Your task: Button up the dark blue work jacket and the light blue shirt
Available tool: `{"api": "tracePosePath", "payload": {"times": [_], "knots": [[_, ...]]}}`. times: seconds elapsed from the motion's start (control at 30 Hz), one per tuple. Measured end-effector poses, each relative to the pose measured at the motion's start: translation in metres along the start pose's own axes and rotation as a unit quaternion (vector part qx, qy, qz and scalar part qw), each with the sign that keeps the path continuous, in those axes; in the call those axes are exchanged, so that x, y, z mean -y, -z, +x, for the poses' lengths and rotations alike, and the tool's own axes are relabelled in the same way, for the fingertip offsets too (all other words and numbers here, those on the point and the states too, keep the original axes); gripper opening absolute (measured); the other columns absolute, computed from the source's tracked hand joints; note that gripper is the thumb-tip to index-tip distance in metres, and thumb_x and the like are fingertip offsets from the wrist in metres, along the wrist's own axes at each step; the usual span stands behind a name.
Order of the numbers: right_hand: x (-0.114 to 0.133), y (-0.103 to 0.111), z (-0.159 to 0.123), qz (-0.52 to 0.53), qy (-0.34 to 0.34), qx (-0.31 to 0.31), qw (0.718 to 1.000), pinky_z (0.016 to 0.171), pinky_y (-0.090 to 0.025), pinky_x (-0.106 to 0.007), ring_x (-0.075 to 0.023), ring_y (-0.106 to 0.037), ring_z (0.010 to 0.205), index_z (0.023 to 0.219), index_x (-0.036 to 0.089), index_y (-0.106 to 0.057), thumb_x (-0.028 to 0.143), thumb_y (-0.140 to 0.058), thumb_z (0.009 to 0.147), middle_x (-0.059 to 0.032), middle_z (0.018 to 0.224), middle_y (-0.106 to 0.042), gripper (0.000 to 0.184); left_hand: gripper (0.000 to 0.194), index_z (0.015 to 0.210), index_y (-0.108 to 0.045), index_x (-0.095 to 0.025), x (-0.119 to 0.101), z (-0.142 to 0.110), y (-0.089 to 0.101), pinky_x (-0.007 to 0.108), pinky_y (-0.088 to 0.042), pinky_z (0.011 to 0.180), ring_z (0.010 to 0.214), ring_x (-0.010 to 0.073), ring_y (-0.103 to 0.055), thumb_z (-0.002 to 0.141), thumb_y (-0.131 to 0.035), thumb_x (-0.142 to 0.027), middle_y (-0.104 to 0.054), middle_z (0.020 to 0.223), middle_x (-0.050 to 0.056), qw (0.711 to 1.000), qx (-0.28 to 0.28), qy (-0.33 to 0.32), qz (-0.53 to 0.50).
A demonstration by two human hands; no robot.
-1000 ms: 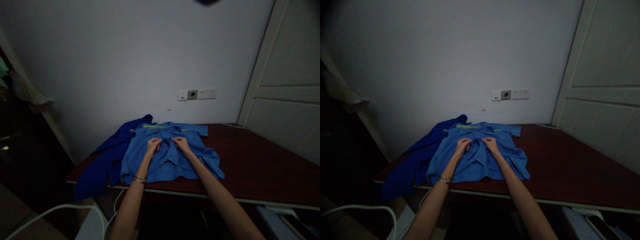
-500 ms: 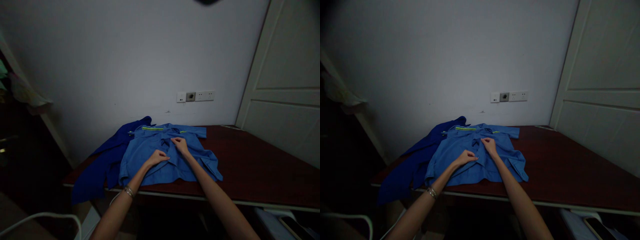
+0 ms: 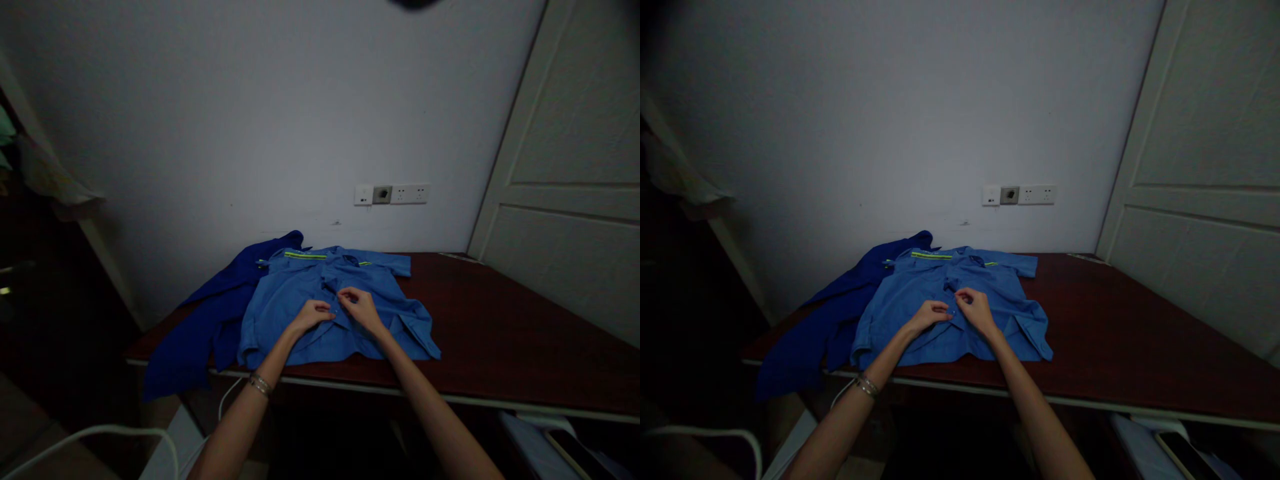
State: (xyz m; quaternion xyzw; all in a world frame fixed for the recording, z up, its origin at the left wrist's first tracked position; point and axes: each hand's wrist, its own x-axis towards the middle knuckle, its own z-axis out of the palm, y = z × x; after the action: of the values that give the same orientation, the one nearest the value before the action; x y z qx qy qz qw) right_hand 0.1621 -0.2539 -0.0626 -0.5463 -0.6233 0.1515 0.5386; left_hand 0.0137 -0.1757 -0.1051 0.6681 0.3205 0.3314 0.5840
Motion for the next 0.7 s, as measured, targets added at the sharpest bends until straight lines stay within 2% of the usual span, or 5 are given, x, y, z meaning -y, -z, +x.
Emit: {"api": "tracePosePath", "payload": {"times": [0.23, 0.37, 0.53, 0.6, 0.7], "knots": [[-0.002, 0.000, -0.004, -0.042, 0.009, 0.062, 0.997, 0.068, -0.044, -0.027, -0.0157, -0.057, 0.069, 0.078, 0.015, -0.067, 0.019, -0.050, 0.069, -0.0049, 0.074, -0.065, 0.020, 0.023, 0.072, -0.065, -0.012, -0.003, -0.003, 0.000, 0.022, -0.041, 0.066, 0.065, 0.0116, -0.056, 0.050, -0.071, -0.017, -0.062, 0.066, 0.000, 1.000, 0.017, -0.007, -0.021], [-0.005, -0.001, -0.002, -0.013, -0.027, 0.116, 0.993, 0.059, -0.044, -0.023, -0.0137, -0.055, 0.063, 0.082, 0.013, -0.066, 0.021, -0.054, 0.067, -0.0040, 0.071, -0.063, 0.021, 0.022, 0.073, -0.066, -0.011, -0.002, -0.002, 0.001, 0.022, -0.041, 0.064, 0.065, 0.0115, -0.055, 0.052, -0.069, -0.016, -0.063, 0.068, 0.000, 1.000, 0.009, -0.022, -0.007], [-0.012, -0.001, -0.001, 0.027, -0.064, 0.153, 0.986, 0.047, -0.040, -0.019, -0.0117, -0.052, 0.057, 0.086, 0.011, -0.064, 0.022, -0.057, 0.064, -0.0024, 0.068, -0.060, 0.025, 0.021, 0.074, -0.065, -0.011, 0.003, 0.002, 0.001, 0.021, -0.040, 0.063, 0.063, 0.0108, -0.054, 0.053, -0.067, -0.013, -0.063, 0.067, 0.000, 0.999, 0.004, -0.047, 0.014], [-0.013, -0.002, -0.001, 0.032, -0.060, 0.155, 0.986, 0.049, -0.040, -0.020, -0.0114, -0.052, 0.057, 0.086, 0.012, -0.063, 0.020, -0.057, 0.064, -0.0017, 0.066, -0.060, 0.024, 0.020, 0.074, -0.065, -0.011, 0.004, 0.003, -0.001, 0.021, -0.040, 0.063, 0.063, 0.0109, -0.055, 0.053, -0.066, -0.012, -0.063, 0.067, 0.000, 0.998, -0.006, -0.060, 0.018], [-0.014, -0.002, -0.001, 0.000, -0.015, 0.121, 0.993, 0.060, -0.043, -0.023, -0.0124, -0.054, 0.062, 0.080, 0.013, -0.065, 0.017, -0.059, 0.062, -0.0025, 0.069, -0.062, 0.019, 0.019, 0.073, -0.064, -0.011, 0.003, 0.004, -0.002, 0.021, -0.041, 0.064, 0.064, 0.0112, -0.056, 0.054, -0.066, -0.013, -0.063, 0.068, 0.001, 0.998, -0.012, -0.067, 0.012]]}}
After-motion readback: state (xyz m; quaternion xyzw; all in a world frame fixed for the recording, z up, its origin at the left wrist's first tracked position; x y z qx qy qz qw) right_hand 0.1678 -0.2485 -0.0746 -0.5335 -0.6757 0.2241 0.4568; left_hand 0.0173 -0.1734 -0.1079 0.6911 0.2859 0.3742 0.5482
